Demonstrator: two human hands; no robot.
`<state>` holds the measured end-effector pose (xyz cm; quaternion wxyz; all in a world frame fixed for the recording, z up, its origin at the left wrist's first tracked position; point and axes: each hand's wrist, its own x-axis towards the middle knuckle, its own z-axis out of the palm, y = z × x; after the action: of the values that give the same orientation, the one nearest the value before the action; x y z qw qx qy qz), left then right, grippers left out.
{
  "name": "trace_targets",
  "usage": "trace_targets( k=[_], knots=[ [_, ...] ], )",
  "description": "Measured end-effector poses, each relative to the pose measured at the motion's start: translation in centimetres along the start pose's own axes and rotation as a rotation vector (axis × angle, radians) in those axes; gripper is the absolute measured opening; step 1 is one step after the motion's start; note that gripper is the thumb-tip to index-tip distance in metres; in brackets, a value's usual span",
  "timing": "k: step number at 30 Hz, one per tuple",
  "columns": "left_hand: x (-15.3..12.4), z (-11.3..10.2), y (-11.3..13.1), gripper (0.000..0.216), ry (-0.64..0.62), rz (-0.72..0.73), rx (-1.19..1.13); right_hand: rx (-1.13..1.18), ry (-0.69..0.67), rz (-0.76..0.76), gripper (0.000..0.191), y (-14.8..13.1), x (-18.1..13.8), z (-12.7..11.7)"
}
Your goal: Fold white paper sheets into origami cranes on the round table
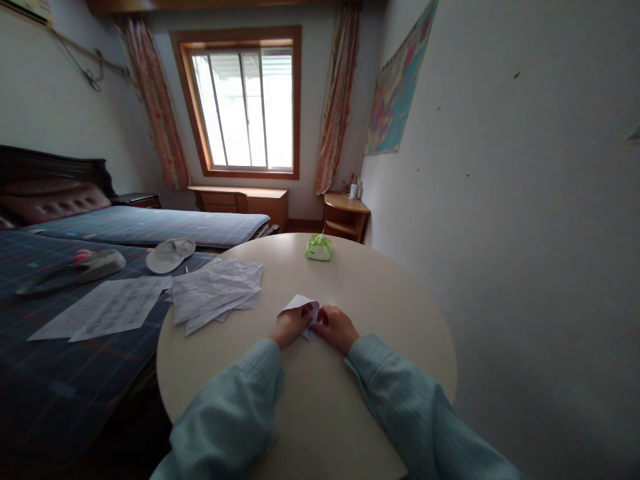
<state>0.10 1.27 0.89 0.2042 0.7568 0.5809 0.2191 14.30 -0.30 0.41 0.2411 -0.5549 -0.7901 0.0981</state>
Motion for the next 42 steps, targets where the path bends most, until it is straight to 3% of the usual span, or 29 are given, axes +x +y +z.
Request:
trace_targets(
  k=[10, 18, 31, 38, 42],
  knots=[
    [0.0, 0.2, 0.8, 0.027, 0.031, -0.07, 0.11, 0.013, -0.004, 0.003, 0.019, 0.0, 0.1, 0.1],
    [0.4, 0.3, -0.6, 0.032, -0.034, -0.016, -0.015, 0.008, -0.02, 0.017, 0.02, -0.1, 0.0, -0.2],
    [0.0, 0.1, 0.9, 0.028, -0.001, -0.096, 0.145, 0.001, -0.007, 0.015, 0.015, -0.2, 0.1, -0.1],
    [0.2, 0.0, -0.1, 0.03, -0.023, -0.048, 0.04, 0.002, -0.014, 0.004, 0.017, 0.0, 0.1, 0.0],
    [0.1, 0.1, 0.0, 0.029, -0.013, -0.042, 0.091, 0.005, -0.023, 0.005, 0.017, 0.1, 0.1, 0.0]
  ],
)
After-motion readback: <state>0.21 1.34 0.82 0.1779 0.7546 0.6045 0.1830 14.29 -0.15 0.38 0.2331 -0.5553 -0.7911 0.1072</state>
